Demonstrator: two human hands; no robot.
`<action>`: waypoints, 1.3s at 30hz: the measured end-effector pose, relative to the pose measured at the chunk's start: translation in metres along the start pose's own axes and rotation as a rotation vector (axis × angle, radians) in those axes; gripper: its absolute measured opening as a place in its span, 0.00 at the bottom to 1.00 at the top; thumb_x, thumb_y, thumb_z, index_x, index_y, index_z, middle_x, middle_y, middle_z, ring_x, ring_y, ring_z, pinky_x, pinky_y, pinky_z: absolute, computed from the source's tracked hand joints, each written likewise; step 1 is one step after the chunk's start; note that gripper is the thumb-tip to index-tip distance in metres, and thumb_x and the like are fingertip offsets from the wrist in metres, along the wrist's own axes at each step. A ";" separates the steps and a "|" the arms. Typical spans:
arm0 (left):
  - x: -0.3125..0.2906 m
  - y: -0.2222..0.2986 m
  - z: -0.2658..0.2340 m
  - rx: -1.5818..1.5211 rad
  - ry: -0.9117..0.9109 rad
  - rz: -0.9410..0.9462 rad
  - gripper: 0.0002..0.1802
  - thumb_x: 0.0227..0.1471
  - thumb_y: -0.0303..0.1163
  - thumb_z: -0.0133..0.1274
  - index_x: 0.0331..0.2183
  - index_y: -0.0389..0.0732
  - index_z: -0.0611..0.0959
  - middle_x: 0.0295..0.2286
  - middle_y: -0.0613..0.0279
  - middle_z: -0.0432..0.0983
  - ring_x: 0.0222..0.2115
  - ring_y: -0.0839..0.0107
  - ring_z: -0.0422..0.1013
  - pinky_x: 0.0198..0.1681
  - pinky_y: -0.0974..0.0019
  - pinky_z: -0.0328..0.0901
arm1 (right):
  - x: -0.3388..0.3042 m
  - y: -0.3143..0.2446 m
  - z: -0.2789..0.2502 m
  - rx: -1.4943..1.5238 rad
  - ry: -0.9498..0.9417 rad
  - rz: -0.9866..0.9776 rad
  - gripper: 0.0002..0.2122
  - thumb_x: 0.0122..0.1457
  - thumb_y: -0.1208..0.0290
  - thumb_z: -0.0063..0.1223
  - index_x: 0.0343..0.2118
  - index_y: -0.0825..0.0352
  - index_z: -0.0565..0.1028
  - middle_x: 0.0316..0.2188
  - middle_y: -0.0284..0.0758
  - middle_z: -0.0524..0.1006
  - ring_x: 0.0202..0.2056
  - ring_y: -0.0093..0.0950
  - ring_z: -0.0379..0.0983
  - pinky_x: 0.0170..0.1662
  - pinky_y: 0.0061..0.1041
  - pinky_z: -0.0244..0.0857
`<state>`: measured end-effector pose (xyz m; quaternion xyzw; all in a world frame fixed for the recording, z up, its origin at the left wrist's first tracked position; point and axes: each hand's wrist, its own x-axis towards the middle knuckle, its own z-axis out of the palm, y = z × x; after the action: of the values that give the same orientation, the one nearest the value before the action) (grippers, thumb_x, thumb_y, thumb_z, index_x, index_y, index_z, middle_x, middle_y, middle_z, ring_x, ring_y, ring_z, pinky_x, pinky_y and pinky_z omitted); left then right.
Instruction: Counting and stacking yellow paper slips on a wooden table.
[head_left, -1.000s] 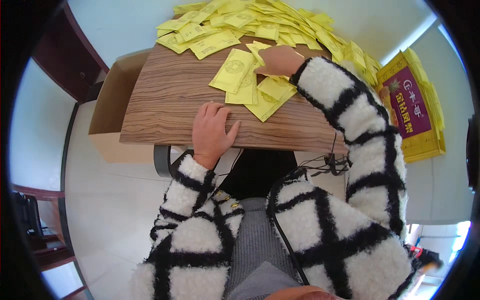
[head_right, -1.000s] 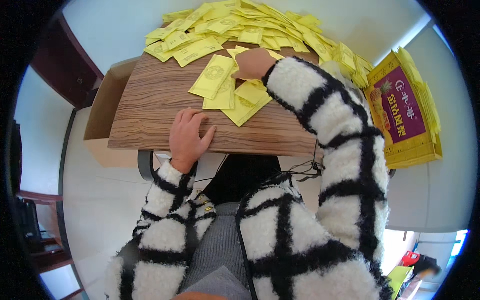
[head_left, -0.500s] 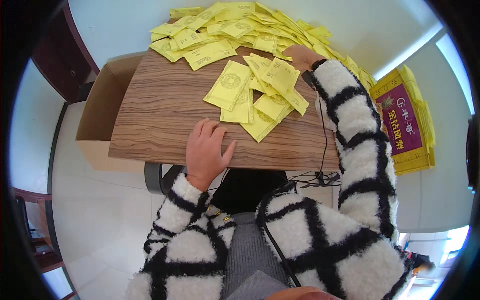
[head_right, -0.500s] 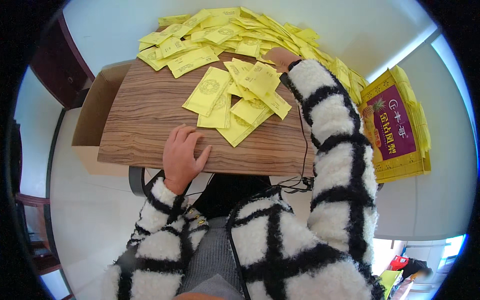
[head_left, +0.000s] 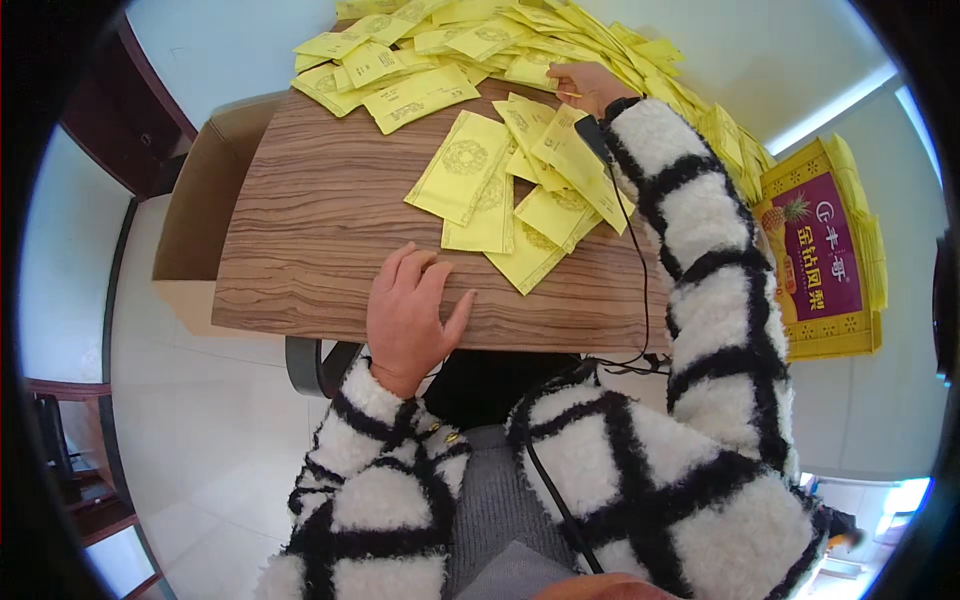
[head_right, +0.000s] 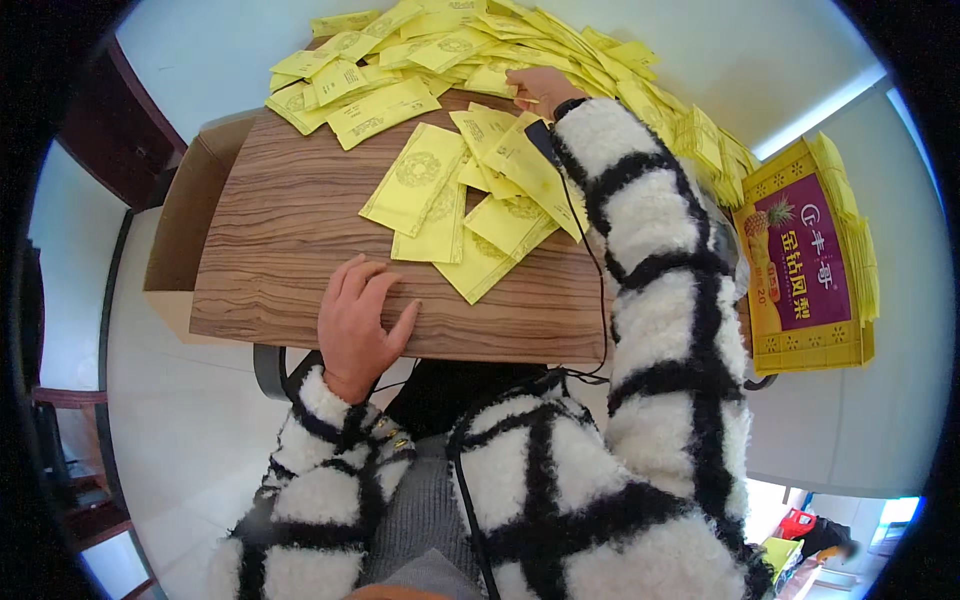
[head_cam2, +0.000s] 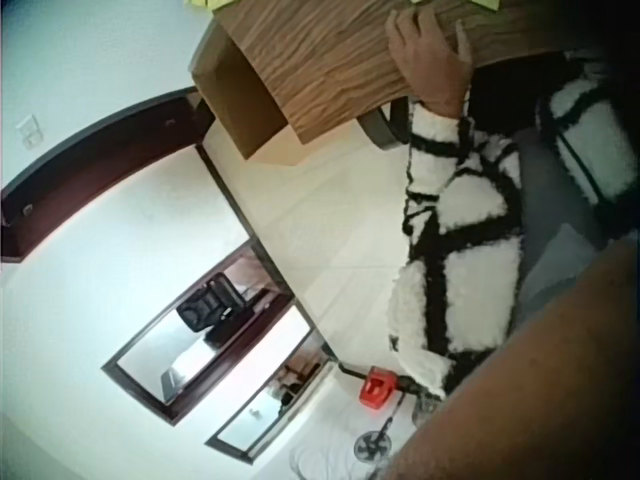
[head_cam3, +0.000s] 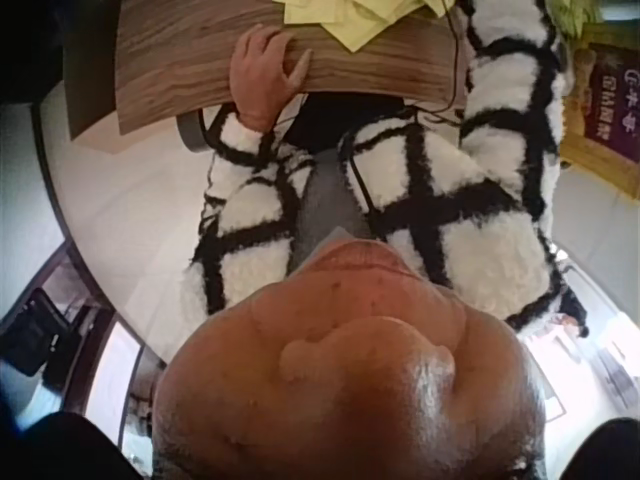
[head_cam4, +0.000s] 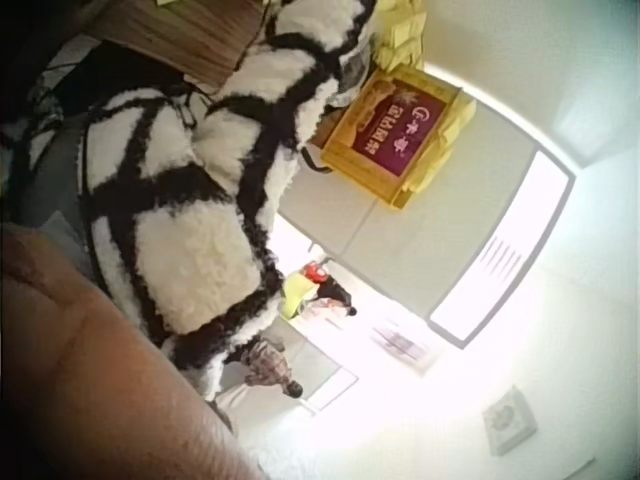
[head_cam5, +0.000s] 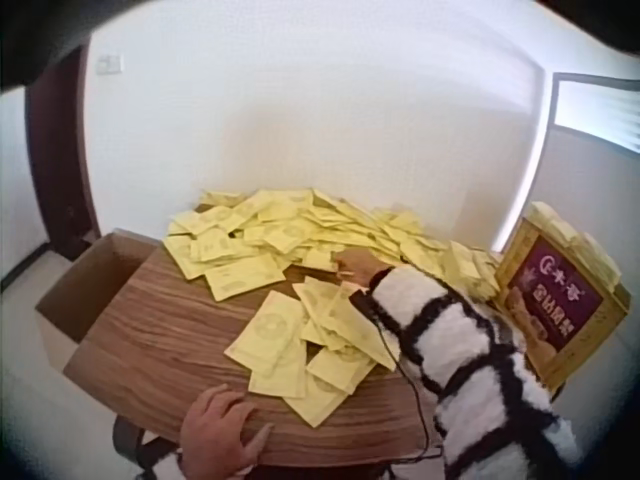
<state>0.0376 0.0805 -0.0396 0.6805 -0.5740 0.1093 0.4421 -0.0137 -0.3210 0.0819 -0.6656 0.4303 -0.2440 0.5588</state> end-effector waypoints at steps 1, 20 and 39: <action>-0.003 0.000 -0.001 0.001 0.009 0.007 0.18 0.40 0.32 0.63 0.35 0.38 0.79 0.37 0.53 0.73 0.45 0.48 0.67 0.50 0.54 0.63 | -0.018 -0.004 0.001 -0.011 -0.017 -0.062 0.06 0.59 0.70 0.58 0.33 0.68 0.76 0.33 0.31 0.70 0.35 0.25 0.66 0.39 0.21 0.66; -0.016 -0.028 0.039 0.053 0.166 0.205 0.14 0.43 0.35 0.61 0.32 0.39 0.80 0.35 0.54 0.73 0.42 0.53 0.68 0.46 0.55 0.64 | -0.332 0.009 0.028 -0.489 -0.363 -0.826 0.13 0.59 0.68 0.56 0.44 0.70 0.77 0.35 0.32 0.80 0.36 0.19 0.73 0.41 0.19 0.67; -0.031 -0.058 0.071 0.119 0.169 0.277 0.14 0.43 0.39 0.61 0.30 0.40 0.81 0.35 0.56 0.74 0.42 0.55 0.68 0.48 0.58 0.63 | -0.475 0.046 -0.011 -0.411 -1.313 -1.784 0.14 0.61 0.52 0.52 0.32 0.55 0.81 0.30 0.17 0.80 0.32 0.10 0.75 0.36 0.07 0.63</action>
<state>0.0534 0.0475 -0.1292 0.6081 -0.6156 0.2598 0.4287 -0.2786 0.0750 0.1155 -0.8143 -0.5446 -0.0834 0.1826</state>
